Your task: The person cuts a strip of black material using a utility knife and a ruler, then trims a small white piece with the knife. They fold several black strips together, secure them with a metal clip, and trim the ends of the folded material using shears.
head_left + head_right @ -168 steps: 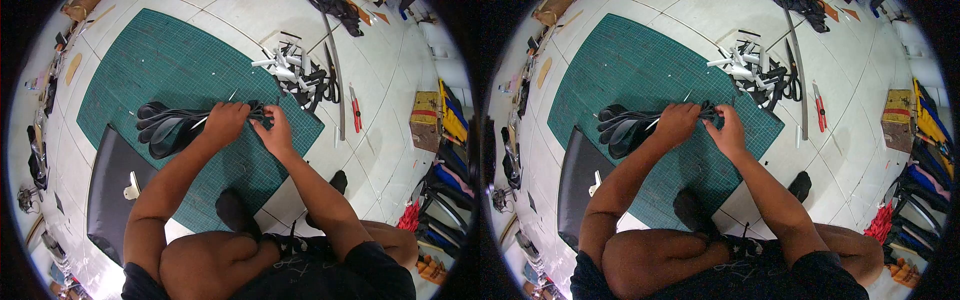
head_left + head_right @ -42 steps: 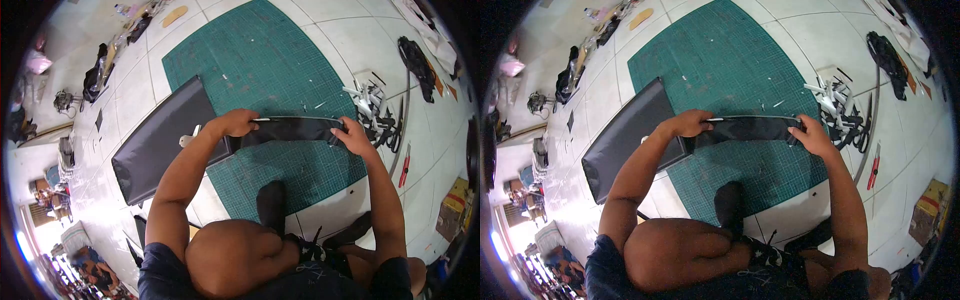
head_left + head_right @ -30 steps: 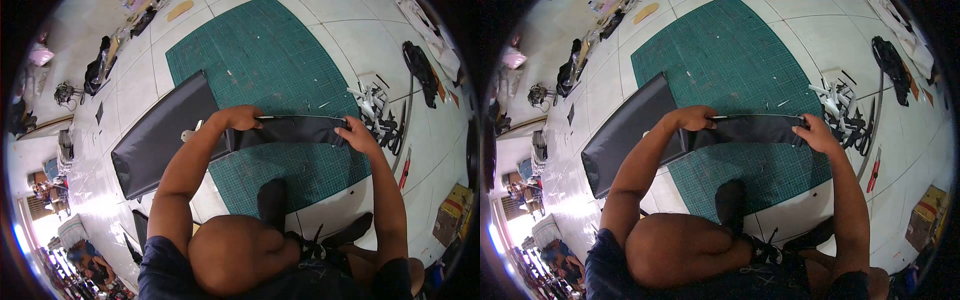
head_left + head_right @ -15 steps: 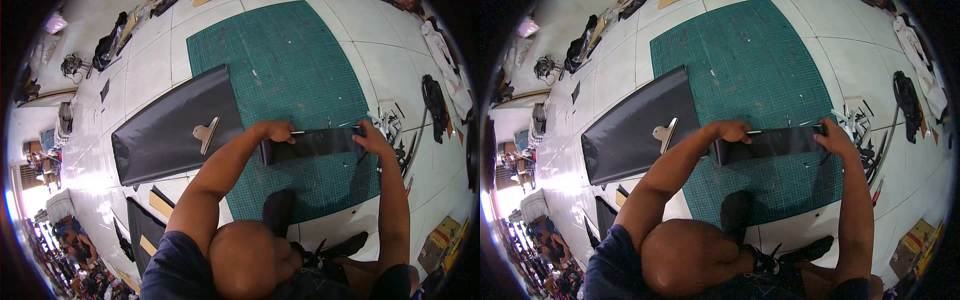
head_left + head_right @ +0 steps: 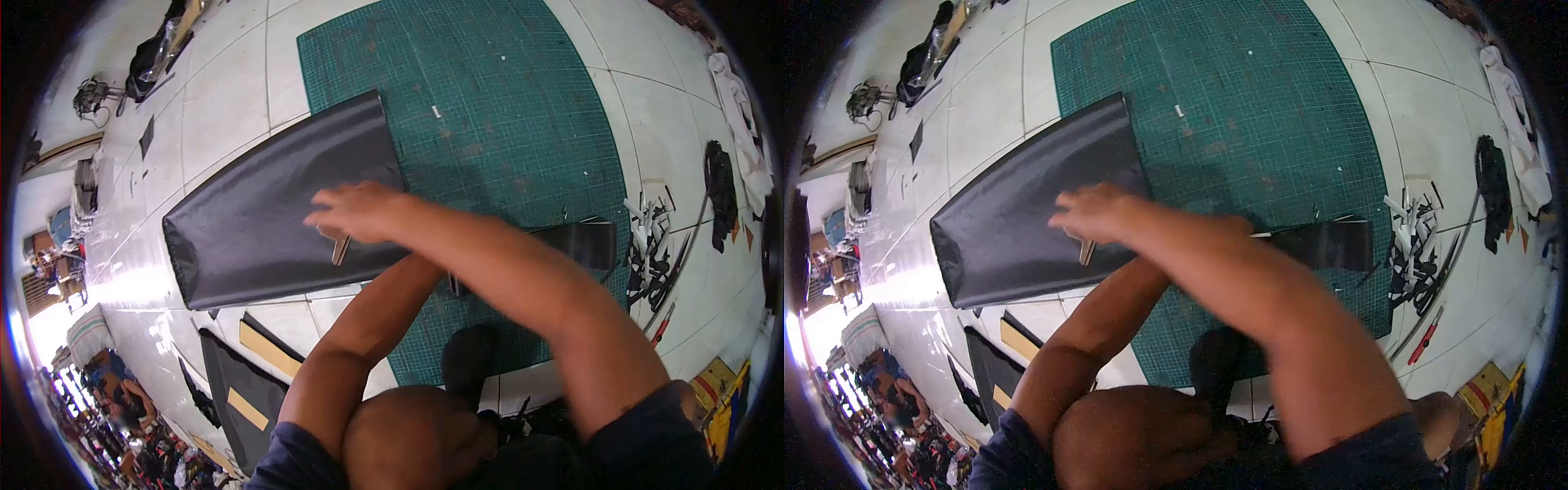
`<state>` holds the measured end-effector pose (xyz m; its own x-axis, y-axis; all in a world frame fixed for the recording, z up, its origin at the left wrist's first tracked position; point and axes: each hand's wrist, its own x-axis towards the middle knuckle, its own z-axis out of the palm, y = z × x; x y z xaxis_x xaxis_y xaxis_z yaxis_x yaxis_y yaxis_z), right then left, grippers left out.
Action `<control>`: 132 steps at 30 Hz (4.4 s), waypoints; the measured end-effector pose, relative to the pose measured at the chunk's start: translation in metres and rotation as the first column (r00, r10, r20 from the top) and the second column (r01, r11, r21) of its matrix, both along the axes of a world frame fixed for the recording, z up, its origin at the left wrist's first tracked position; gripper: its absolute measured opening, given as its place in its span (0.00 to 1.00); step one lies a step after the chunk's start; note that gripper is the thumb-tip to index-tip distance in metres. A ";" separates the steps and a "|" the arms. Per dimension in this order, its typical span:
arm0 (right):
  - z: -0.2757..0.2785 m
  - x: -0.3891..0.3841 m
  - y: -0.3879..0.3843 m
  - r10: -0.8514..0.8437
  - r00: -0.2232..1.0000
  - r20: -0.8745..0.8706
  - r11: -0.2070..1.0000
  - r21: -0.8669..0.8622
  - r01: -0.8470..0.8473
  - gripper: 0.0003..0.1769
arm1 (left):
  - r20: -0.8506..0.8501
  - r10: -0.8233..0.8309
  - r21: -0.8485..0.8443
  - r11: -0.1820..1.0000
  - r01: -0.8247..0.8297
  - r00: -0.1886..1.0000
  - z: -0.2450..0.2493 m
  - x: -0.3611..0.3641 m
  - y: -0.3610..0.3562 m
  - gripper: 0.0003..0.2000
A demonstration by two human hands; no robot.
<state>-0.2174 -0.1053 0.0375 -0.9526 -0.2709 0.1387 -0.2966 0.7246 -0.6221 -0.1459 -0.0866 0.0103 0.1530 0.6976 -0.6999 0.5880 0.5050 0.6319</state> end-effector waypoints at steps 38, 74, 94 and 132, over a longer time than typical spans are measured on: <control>-0.047 0.382 -0.015 -0.187 0.478 0.858 -0.438 -0.509 0.741 0.20 | 0.287 0.214 -0.378 0.921 -0.095 0.934 0.008 -0.004 0.019 0.14; -0.026 0.387 0.021 -0.371 0.327 0.869 -0.180 -0.413 0.893 0.34 | -0.233 -0.248 -0.071 0.969 0.238 0.940 0.025 -0.023 0.021 0.19; -0.032 0.610 0.177 -0.873 -0.486 -0.048 -0.488 0.058 0.871 0.15 | -0.472 -0.062 0.608 0.700 0.376 0.879 0.008 0.089 0.081 0.27; 0.005 0.395 0.111 -0.679 0.256 0.688 -0.306 -0.583 0.753 0.36 | 0.412 -0.119 0.162 0.985 0.056 0.903 0.027 0.104 0.103 0.15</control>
<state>0.1777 0.0057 0.0429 -0.3639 0.8225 -0.4371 0.0921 -0.4353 -0.8956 -0.0417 0.0168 0.0370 0.4745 0.7555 -0.4518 0.2908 0.3499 0.8905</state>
